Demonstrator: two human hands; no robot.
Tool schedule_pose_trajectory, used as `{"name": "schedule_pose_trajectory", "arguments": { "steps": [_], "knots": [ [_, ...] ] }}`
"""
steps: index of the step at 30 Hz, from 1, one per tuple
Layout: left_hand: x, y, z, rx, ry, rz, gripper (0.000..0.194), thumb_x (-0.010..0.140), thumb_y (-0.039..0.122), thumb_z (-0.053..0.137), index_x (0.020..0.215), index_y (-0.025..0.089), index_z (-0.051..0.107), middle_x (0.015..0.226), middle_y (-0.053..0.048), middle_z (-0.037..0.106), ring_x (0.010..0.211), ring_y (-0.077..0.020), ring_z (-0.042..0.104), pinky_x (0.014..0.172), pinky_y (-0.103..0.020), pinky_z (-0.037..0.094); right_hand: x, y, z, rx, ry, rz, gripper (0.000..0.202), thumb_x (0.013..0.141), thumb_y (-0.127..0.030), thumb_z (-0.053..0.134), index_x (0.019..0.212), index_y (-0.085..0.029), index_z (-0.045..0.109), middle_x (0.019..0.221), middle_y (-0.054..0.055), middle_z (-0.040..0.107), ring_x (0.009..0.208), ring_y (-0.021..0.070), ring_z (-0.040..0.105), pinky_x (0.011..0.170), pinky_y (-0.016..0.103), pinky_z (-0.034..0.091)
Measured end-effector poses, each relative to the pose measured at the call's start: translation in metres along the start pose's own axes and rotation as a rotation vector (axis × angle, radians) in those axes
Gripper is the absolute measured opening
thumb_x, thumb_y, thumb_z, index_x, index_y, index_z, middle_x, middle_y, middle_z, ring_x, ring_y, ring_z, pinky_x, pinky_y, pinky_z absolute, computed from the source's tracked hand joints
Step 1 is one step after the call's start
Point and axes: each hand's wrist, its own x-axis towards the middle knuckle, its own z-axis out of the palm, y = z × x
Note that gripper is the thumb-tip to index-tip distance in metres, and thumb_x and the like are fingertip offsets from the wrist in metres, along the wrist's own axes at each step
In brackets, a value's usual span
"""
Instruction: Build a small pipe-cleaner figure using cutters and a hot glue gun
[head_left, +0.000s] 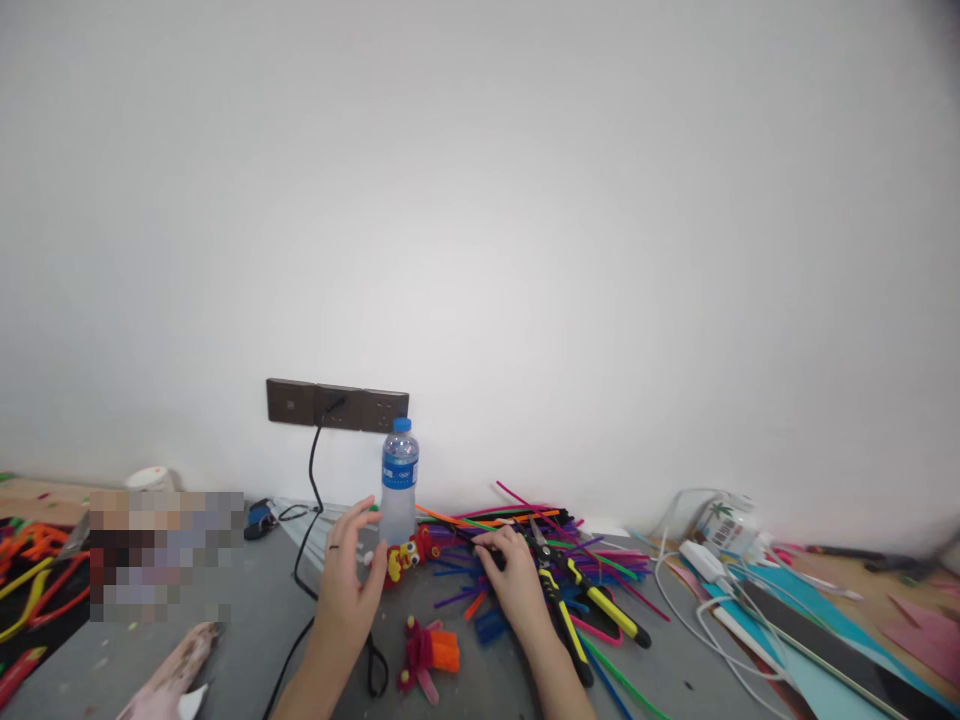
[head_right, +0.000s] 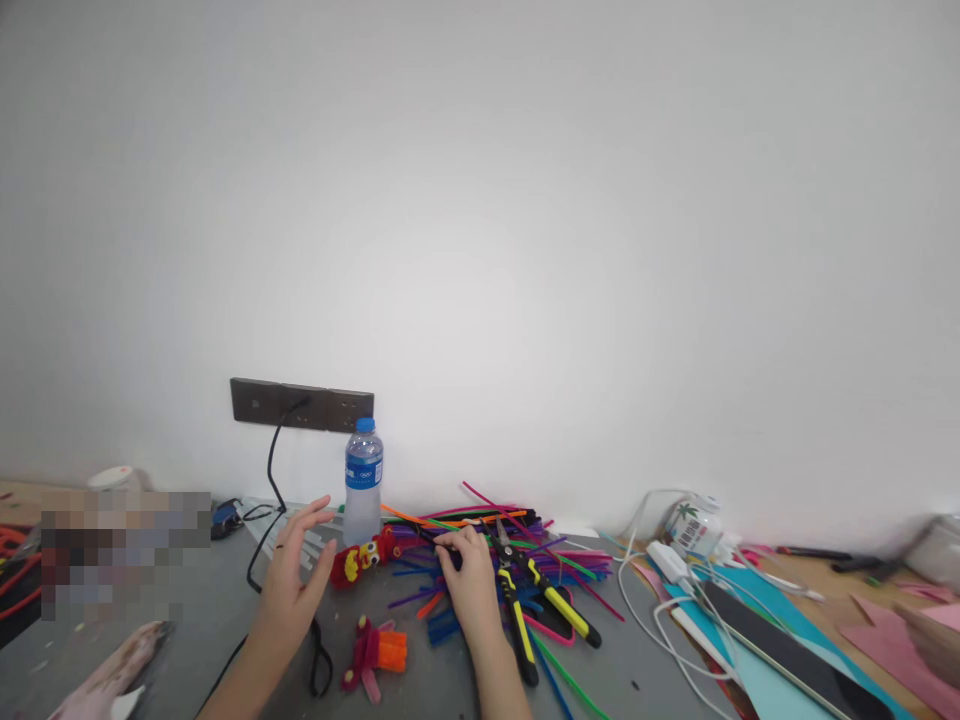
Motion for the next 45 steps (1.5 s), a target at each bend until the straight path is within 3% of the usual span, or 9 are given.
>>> {"name": "schedule_pose_trajectory", "arguments": {
  "steps": [4, 12, 16, 20, 24, 29, 36, 40, 45],
  "knots": [
    [0.0, 0.006, 0.0, -0.084, -0.032, -0.042, 0.021, 0.091, 0.027, 0.046, 0.109, 0.022, 0.055, 0.125, -0.014, 0.06, 0.118, -0.0288, 0.057, 0.095, -0.047, 0.05, 0.004, -0.005, -0.011, 0.098, 0.058, -0.032, 0.02, 0.089, -0.032, 0.051, 0.08, -0.022, 0.066, 0.085, 0.007, 0.062, 0.086, 0.0255, 0.058, 0.081, 0.038, 0.046],
    [-0.002, 0.009, 0.003, -0.114, -0.073, -0.043, 0.024, 0.09, 0.028, 0.047, 0.111, 0.021, 0.056, 0.116, -0.014, 0.065, 0.111, -0.0278, 0.061, 0.09, -0.043, 0.052, 0.001, -0.014, -0.038, 0.418, 0.448, 0.157, 0.032, 0.086, -0.052, 0.054, 0.088, -0.02, 0.055, 0.083, 0.006, 0.066, 0.078, 0.0226, 0.063, 0.075, 0.036, 0.05],
    [-0.003, 0.009, 0.002, -0.102, -0.098, -0.052, 0.025, 0.09, 0.028, 0.046, 0.112, 0.022, 0.056, 0.115, -0.013, 0.066, 0.111, -0.0271, 0.062, 0.09, -0.042, 0.052, 0.001, -0.027, -0.049, 0.633, 0.562, 0.155, 0.026, 0.082, -0.045, 0.064, 0.086, -0.021, 0.055, 0.084, 0.003, 0.066, 0.071, 0.0178, 0.063, 0.074, 0.034, 0.05],
    [-0.004, 0.012, 0.001, -0.109, -0.128, -0.062, 0.022, 0.09, 0.029, 0.047, 0.109, 0.022, 0.057, 0.109, -0.011, 0.069, 0.102, -0.0258, 0.066, 0.089, -0.041, 0.053, 0.003, -0.033, -0.063, 1.077, 0.608, 0.173, 0.021, 0.078, -0.035, 0.069, 0.082, -0.023, 0.053, 0.075, -0.004, 0.06, 0.056, 0.0096, 0.054, 0.056, 0.024, 0.047],
    [-0.004, 0.017, 0.003, -0.172, -0.167, -0.061, 0.017, 0.09, 0.029, 0.048, 0.104, 0.022, 0.055, 0.094, -0.008, 0.074, 0.09, -0.0237, 0.071, 0.08, -0.036, 0.056, 0.001, -0.029, -0.081, 1.466, 0.533, 0.222, 0.015, 0.077, -0.022, 0.069, 0.081, -0.02, 0.054, 0.065, -0.01, 0.046, 0.04, 0.0026, 0.035, 0.047, 0.018, 0.042],
    [-0.007, 0.024, 0.004, -0.203, -0.28, -0.031, 0.019, 0.092, 0.03, 0.047, 0.109, 0.024, 0.055, 0.088, -0.004, 0.074, 0.085, -0.0211, 0.07, 0.075, -0.031, 0.055, 0.002, -0.029, -0.084, 1.66, 0.554, 0.272, 0.02, 0.07, -0.013, 0.071, 0.077, -0.019, 0.054, 0.066, -0.009, 0.049, 0.045, 0.0026, 0.042, 0.05, 0.016, 0.046],
    [-0.011, 0.026, 0.01, -0.311, -0.397, -0.042, 0.028, 0.092, 0.029, 0.051, 0.119, 0.024, 0.053, 0.085, -0.001, 0.073, 0.078, -0.018, 0.069, 0.075, -0.029, 0.052, 0.0, -0.061, -0.026, 1.581, 0.24, 0.452, 0.022, 0.068, -0.03, 0.077, 0.075, -0.022, 0.057, 0.071, -0.004, 0.06, 0.059, 0.0097, 0.055, 0.059, 0.024, 0.051],
    [-0.012, 0.026, 0.011, -0.322, -0.374, -0.037, 0.044, 0.09, 0.027, 0.055, 0.133, 0.024, 0.045, 0.094, -0.004, 0.074, 0.084, -0.0197, 0.069, 0.077, -0.031, 0.053, -0.011, -0.088, 0.001, 1.549, -0.044, 0.509, 0.027, 0.071, -0.039, 0.077, 0.073, -0.019, 0.059, 0.065, -0.004, 0.061, 0.049, 0.0076, 0.053, 0.052, 0.02, 0.046],
    [-0.011, 0.026, 0.007, -0.193, -0.334, 0.056, 0.015, 0.09, 0.026, 0.055, 0.101, 0.023, 0.065, 0.098, -0.005, 0.072, 0.09, -0.0208, 0.067, 0.075, -0.029, 0.051, -0.018, -0.096, 0.012, 1.45, -0.246, 0.51, 0.034, 0.071, -0.045, 0.077, 0.071, -0.018, 0.057, 0.053, -0.006, 0.058, 0.036, 0.0072, 0.05, 0.039, 0.017, 0.036]
  ]
}}
